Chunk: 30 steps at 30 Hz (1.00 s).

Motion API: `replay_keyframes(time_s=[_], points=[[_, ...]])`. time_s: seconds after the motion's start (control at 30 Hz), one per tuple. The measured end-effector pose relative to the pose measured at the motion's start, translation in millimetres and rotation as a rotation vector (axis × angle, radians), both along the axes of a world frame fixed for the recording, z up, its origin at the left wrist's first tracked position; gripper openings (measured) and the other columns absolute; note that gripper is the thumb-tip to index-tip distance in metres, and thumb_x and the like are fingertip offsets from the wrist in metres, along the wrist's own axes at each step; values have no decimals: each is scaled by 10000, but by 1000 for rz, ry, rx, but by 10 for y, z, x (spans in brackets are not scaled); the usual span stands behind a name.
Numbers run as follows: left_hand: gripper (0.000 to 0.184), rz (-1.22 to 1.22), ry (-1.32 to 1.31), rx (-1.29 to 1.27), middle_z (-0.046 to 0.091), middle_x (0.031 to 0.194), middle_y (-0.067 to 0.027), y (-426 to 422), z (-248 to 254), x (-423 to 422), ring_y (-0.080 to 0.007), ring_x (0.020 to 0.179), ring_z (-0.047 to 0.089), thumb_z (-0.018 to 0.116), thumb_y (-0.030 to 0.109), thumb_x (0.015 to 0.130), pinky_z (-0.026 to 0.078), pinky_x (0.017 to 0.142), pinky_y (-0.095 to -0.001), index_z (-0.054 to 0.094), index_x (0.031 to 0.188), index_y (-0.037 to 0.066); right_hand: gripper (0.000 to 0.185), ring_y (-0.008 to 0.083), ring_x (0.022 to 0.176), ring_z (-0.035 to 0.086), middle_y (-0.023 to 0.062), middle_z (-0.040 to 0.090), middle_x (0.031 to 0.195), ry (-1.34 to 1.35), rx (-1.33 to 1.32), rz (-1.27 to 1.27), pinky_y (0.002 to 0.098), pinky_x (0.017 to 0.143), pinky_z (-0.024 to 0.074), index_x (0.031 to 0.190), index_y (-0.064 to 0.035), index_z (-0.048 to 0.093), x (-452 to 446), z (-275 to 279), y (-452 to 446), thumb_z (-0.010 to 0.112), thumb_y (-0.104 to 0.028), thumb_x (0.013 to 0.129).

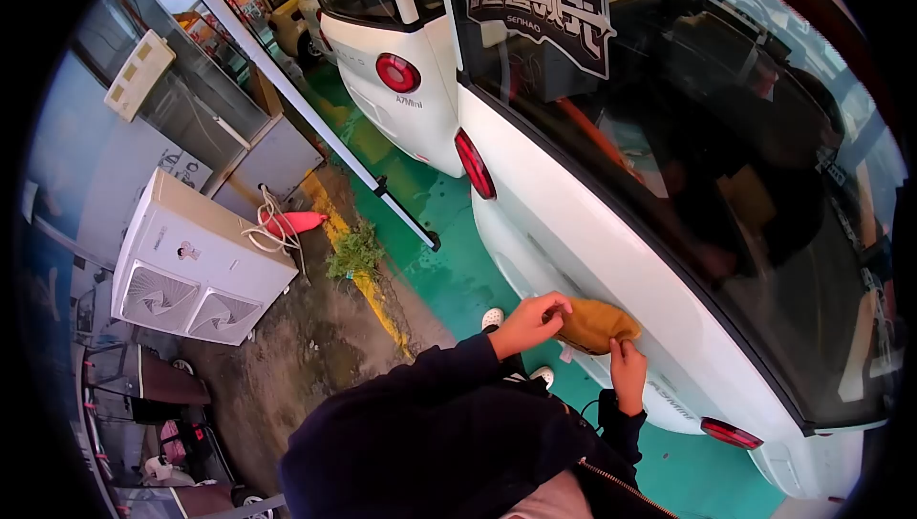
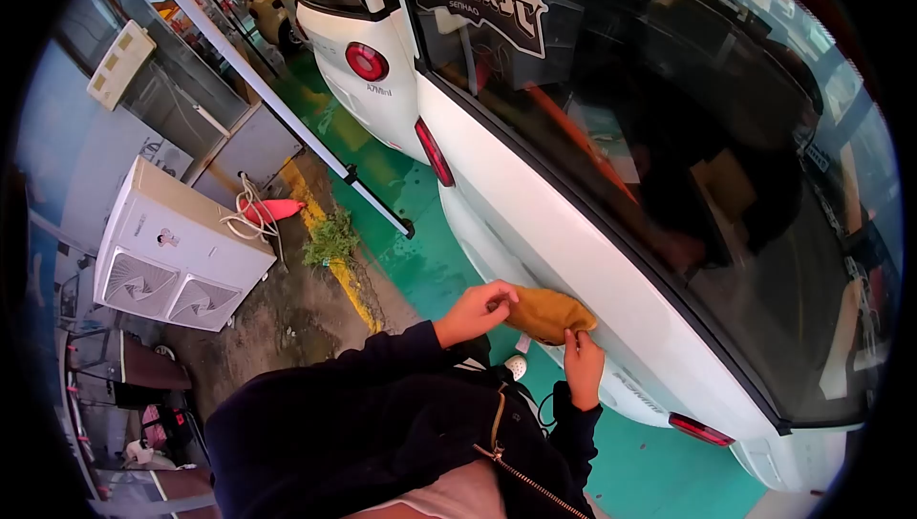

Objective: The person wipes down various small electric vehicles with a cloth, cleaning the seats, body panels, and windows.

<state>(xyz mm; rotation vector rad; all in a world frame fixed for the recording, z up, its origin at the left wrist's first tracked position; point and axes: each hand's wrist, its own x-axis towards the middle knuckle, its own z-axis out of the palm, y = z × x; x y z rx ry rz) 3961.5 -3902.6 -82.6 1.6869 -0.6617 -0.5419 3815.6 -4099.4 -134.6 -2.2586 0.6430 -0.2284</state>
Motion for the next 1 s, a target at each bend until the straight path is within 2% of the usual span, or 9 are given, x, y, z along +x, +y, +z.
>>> replay_keyframes(time_s=[0.1, 0.2, 0.3, 0.37, 0.43, 0.5, 0.63, 0.83, 1.0], points=[[211, -69, -138, 35, 627, 871, -73, 19, 56, -10, -172, 733, 601, 540, -17, 831, 490, 691, -291, 611, 1024, 32, 344, 428, 708, 608, 240, 602, 705, 69, -60, 22, 493, 605, 449, 736, 0, 594, 72, -82, 102, 579, -291, 918], [350, -149, -573, -78, 635, 853, -103, 2, -29, 53, -232, 729, 625, 543, 2, 852, 497, 671, -291, 602, 1192, 57, 344, 422, 622, 563, 234, 579, 663, 111, -191, 16, 468, 574, 437, 727, 0, 577, 46, -101, 125, 566, -279, 928], [451, -43, -368, -31, 632, 812, -103, 34, 115, 21, -230, 685, 621, 565, -23, 833, 498, 642, -299, 562, 1278, 53, 318, 289, 545, 527, 145, 594, 638, -10, 217, -130, 354, 563, 433, 786, 7, 579, 3, 202, 8, 551, -260, 956], [543, 38, -597, -195, 622, 773, -103, -103, 267, 138, -260, 635, 598, 566, -46, 807, 496, 618, -337, 509, 1339, 45, 266, 126, 625, 470, 40, 563, 699, -479, 488, -175, 250, 610, 395, 897, 17, 577, 82, 672, 9, 532, -231, 981], [521, 2, -660, -213, 642, 953, -152, -262, 467, 286, -302, 798, 641, 586, -31, 815, 524, 705, -343, 493, 1328, -6, 230, 56, 739, 440, 3, 532, 766, -599, 482, -178, 208, 670, 371, 988, 26, 565, 111, 1008, -50, 506, -197, 997], [542, -56, -861, -310, 604, 1157, -198, -505, 669, 459, -368, 1021, 611, 590, -4, 830, 504, 901, -412, 450, 1354, -12, 198, 108, 775, 499, 60, 580, 838, -618, 300, -209, 235, 719, 399, 1031, 13, 560, 182, 1309, -130, 525, -176, 980], [630, -221, -1185, -359, 568, 1211, -185, -1137, 1082, 825, -354, 1181, 510, 576, 109, 871, 243, 1134, -532, 329, 1446, 30, 353, 339, 972, 548, 187, 583, 1095, -708, -525, -107, 390, 843, 435, 1124, 19, 539, 651, 2004, -359, 658, -183, 861], [618, 167, -1537, -320, 598, 1091, -133, -1795, 1622, 1150, -303, 1132, 514, 567, 297, 888, 159, 1151, -527, 385, 1417, 35, 526, 317, 1143, 531, 145, 611, 1135, -596, -1185, -219, 455, 1061, 352, 1116, 6, 578, 1012, 2688, -764, 695, -406, 809], [749, 299, -1497, -353, 435, 1371, -192, -2023, 1484, 1160, -365, 1301, 387, 544, 234, 879, 125, 1156, -565, 193, 1504, 19, 489, 257, 1160, 531, 80, 635, 1143, -668, -1298, -277, 427, 1077, 349, 1065, -34, 655, 1226, 2795, -836, 684, -420, 767]])
